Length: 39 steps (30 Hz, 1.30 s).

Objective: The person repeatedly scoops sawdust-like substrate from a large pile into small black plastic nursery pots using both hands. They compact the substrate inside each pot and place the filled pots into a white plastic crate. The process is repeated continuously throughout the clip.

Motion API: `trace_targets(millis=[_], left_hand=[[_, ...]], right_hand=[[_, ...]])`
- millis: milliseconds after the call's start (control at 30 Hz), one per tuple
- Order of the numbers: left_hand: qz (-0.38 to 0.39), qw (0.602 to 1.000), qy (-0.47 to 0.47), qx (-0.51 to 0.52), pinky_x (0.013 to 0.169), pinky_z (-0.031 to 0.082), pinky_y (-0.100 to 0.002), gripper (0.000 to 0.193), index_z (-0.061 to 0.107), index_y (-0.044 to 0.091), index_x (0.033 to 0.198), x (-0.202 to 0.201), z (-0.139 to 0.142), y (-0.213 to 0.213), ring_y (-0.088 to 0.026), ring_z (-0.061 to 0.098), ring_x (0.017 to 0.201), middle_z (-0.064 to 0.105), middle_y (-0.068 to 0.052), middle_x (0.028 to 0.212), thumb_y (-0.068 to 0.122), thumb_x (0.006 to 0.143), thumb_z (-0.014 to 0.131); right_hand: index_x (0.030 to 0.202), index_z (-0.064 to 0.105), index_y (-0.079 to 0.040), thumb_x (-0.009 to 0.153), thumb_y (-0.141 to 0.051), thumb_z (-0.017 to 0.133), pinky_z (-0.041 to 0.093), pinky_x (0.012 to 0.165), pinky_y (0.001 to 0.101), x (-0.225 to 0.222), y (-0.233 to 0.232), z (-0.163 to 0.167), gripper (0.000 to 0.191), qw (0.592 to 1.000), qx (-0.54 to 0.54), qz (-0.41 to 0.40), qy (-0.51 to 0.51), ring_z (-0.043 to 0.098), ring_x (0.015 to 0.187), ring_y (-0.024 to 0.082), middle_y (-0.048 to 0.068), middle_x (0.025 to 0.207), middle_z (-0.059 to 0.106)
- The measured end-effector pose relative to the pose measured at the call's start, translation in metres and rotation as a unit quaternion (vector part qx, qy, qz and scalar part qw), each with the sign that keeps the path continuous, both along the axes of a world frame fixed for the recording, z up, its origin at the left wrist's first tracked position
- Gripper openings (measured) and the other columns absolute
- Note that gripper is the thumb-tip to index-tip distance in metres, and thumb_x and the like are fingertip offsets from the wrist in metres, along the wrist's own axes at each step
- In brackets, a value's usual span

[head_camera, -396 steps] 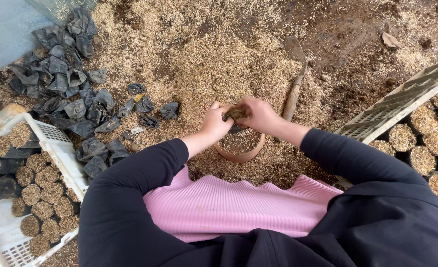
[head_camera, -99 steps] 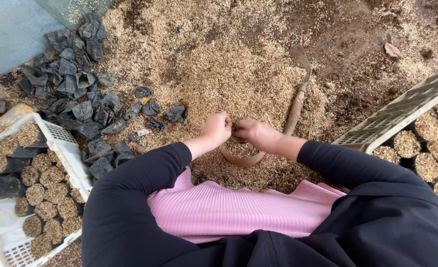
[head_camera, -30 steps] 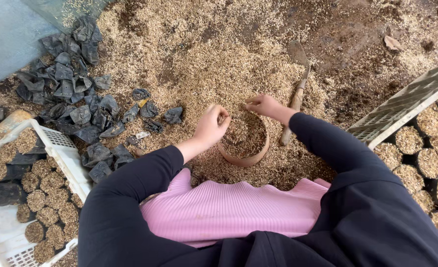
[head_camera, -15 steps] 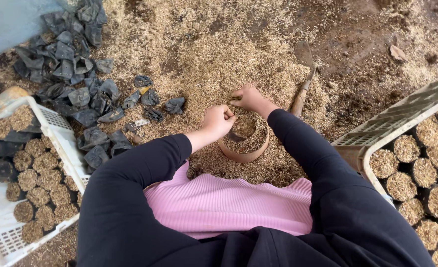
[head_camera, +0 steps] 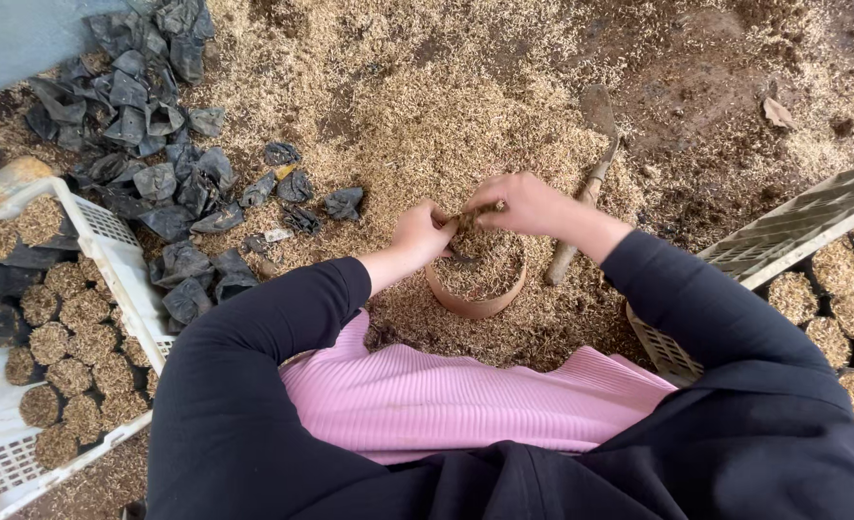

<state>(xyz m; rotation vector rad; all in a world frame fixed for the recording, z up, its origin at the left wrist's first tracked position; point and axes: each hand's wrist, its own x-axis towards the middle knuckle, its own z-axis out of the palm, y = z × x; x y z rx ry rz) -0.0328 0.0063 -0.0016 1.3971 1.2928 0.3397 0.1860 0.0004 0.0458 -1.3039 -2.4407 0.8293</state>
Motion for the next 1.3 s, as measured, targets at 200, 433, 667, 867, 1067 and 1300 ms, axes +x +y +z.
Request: trace_targets(millis=[200,433,667,867,1067,1300], left_hand=[[-0.003,0.998,0.016,0.057,0.052,0.061,-0.03,0.009,0.059,-0.001,0.091,0.007,-0.016,-0.007,-0.022,0.077,0.067,0.069,-0.013,0.083,0.006,0.095,0.062],[0.032,0.999,-0.016,0.019,0.051,0.06,-0.029,0.011,0.056,-0.001,0.091,0.002,-0.019,-0.017,-0.021,0.078,0.07,0.068,-0.014,0.086,0.008,0.096,0.06],[0.035,0.999,-0.01,-0.025,0.054,0.064,-0.025,0.013,0.051,0.005,0.095,0.001,-0.006,-0.014,-0.022,0.078,0.073,0.065,-0.013,0.089,0.013,0.094,0.062],[-0.104,0.993,0.028,0.055,0.045,0.053,-0.03,0.027,0.051,0.003,0.09,0.003,-0.001,-0.012,-0.023,0.078,0.067,0.065,-0.013,0.08,0.026,0.104,0.051],[-0.115,0.987,0.065,0.091,0.045,0.054,-0.033,0.025,0.056,0.005,0.085,0.009,-0.005,-0.004,-0.024,0.077,0.063,0.068,-0.013,0.079,0.017,0.105,0.047],[-0.056,0.997,-0.004,0.046,0.046,0.057,-0.031,0.025,0.055,0.002,0.083,0.003,-0.018,-0.012,-0.024,0.078,0.063,0.071,-0.017,0.081,0.011,0.104,0.047]], right_hand=[[0.11,0.076,-0.011,0.093,-0.011,0.073,0.064,0.081,0.0268,-0.014,-0.04,-0.036,0.017,0.995,0.089,-0.049,-0.015,0.07,0.089,0.019,0.007,0.098,0.073],[0.106,0.079,-0.01,0.078,0.013,0.065,0.064,0.071,0.0243,-0.019,-0.039,-0.04,0.039,0.987,0.137,0.041,-0.074,0.069,0.09,0.02,0.008,0.103,0.073],[0.11,0.077,-0.008,0.089,-0.007,0.074,0.062,0.08,0.0291,0.003,-0.037,-0.031,0.021,0.99,0.088,-0.075,0.075,0.07,0.09,0.021,0.009,0.109,0.071],[0.11,0.076,-0.002,0.084,-0.001,0.073,0.062,0.081,0.0319,-0.011,-0.071,-0.044,0.026,0.986,0.167,0.016,0.012,0.066,0.096,0.024,0.01,0.105,0.068],[0.103,0.076,-0.003,0.081,0.001,0.07,0.063,0.086,0.0312,-0.016,-0.048,-0.047,0.023,0.975,0.218,0.038,-0.038,0.068,0.098,0.022,0.007,0.103,0.071],[0.099,0.078,-0.007,0.087,-0.005,0.072,0.063,0.081,0.0303,-0.021,-0.056,-0.04,0.013,0.983,0.18,0.0,0.022,0.068,0.091,0.022,0.007,0.099,0.071]])
